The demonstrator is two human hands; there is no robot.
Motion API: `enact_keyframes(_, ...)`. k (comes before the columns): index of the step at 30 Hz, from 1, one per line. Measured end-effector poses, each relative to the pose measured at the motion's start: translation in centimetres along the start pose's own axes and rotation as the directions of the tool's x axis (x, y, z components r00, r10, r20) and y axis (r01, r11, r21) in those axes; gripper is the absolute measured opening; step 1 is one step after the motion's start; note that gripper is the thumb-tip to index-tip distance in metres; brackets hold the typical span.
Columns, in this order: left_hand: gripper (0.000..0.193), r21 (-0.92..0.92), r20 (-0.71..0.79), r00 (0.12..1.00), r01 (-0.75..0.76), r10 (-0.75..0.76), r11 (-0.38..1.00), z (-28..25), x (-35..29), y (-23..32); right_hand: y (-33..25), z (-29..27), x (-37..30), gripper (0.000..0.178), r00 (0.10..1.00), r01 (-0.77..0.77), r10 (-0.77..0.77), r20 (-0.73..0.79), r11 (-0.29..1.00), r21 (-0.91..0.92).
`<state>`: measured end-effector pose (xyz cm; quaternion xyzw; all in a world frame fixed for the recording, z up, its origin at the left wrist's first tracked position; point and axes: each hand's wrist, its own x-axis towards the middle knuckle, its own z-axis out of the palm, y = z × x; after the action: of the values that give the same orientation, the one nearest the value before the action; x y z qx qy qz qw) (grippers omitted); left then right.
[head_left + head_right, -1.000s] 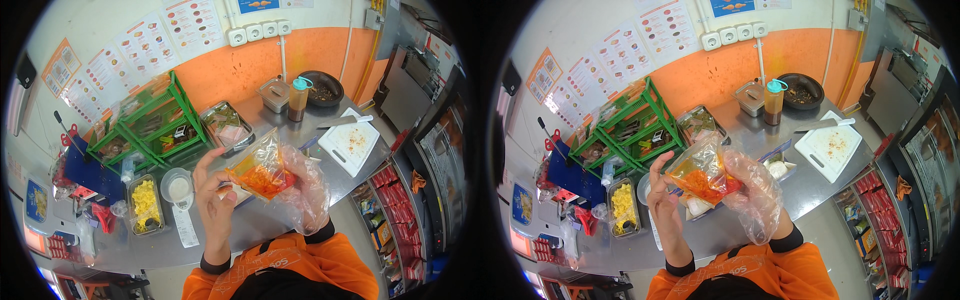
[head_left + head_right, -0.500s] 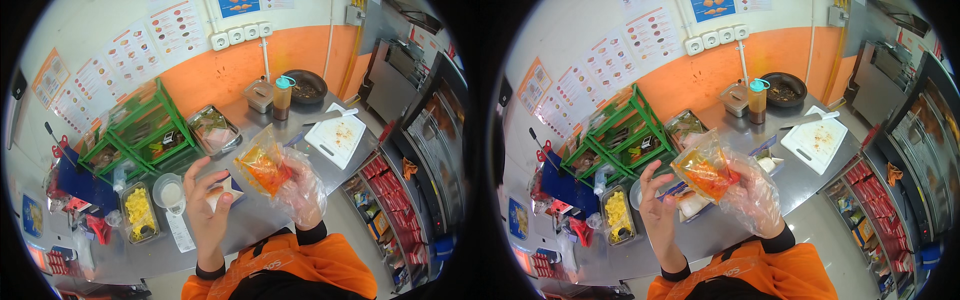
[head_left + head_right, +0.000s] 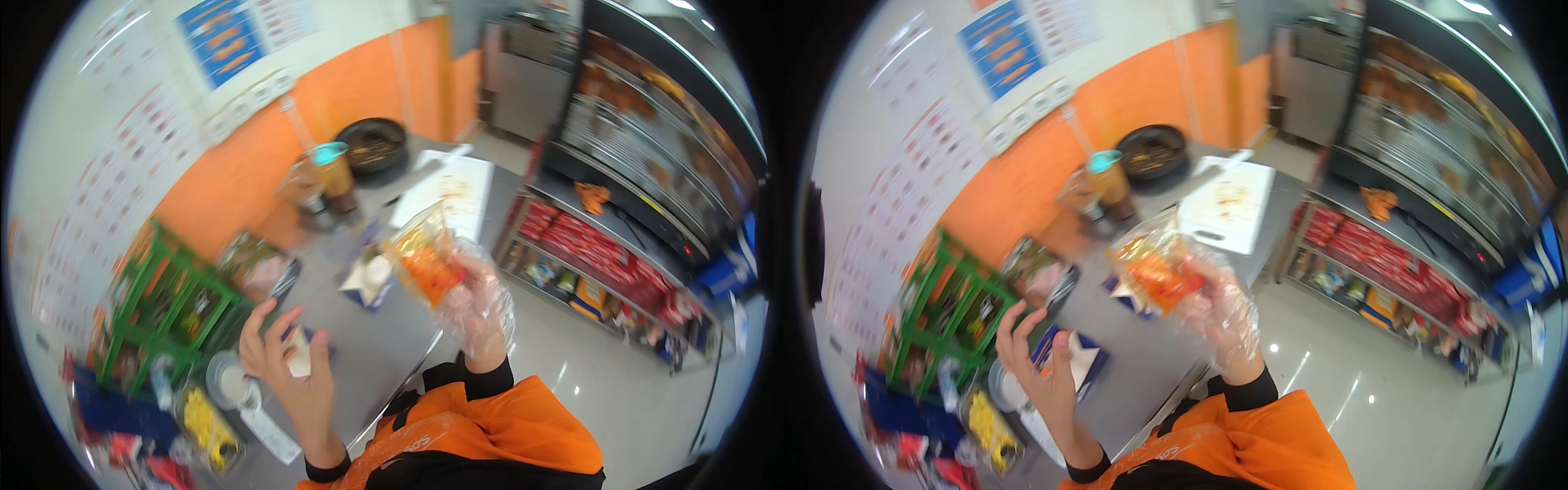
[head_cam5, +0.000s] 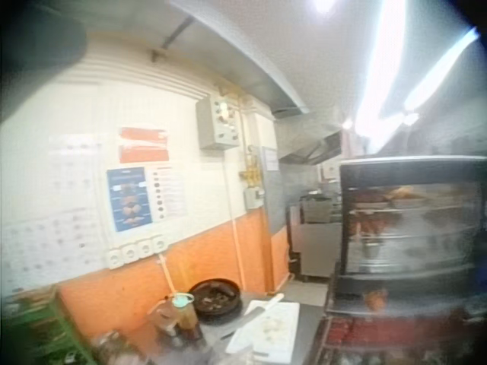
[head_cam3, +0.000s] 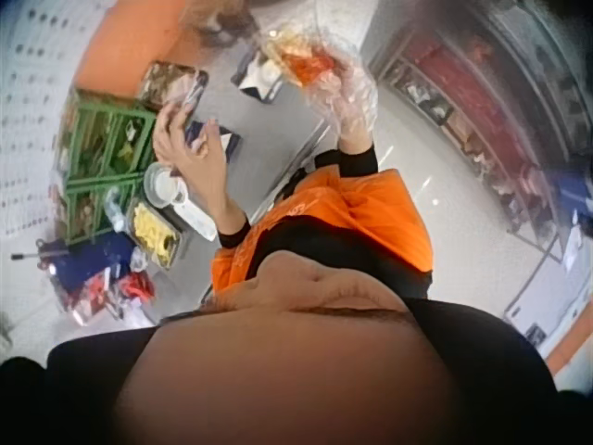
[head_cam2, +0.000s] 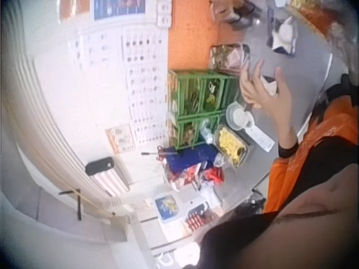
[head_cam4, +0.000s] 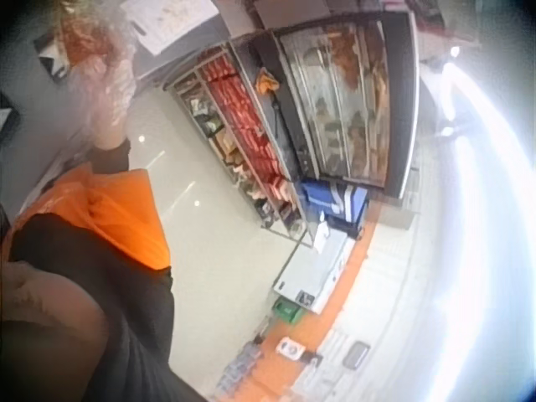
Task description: The person assembles food boxes by adding rice, sauce, scrambled eggs, and sliced fried chicken. They use a ladle, knife, and gloves to handle the ingredients and place them into branded boxes, then close and arrange the boxes on the counter.
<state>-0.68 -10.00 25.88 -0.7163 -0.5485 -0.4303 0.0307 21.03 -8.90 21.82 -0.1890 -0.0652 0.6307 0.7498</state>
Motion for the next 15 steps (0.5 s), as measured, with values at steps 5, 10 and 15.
enact_keyframes(5,0.040,-0.336,0.714,0.605,-0.147,0.353,0.930,8.3,-2.4,0.9,-14.2,-11.5,-2.8,0.019,0.822,0.525,-0.559,-0.107,0.817,-0.237)
enact_keyframes(10,0.059,-0.525,0.843,-0.079,0.096,0.533,0.845,23.8,-4.7,9.4,-22.7,-24.3,-9.3,0.022,0.068,-0.245,-0.968,0.240,-0.249,-0.937)
enact_keyframes(15,0.044,-0.699,0.602,0.438,-0.117,0.668,0.706,44.9,-7.6,24.9,-30.8,-29.5,-12.3,0.018,0.291,-0.391,-0.948,-0.127,0.003,-0.920)
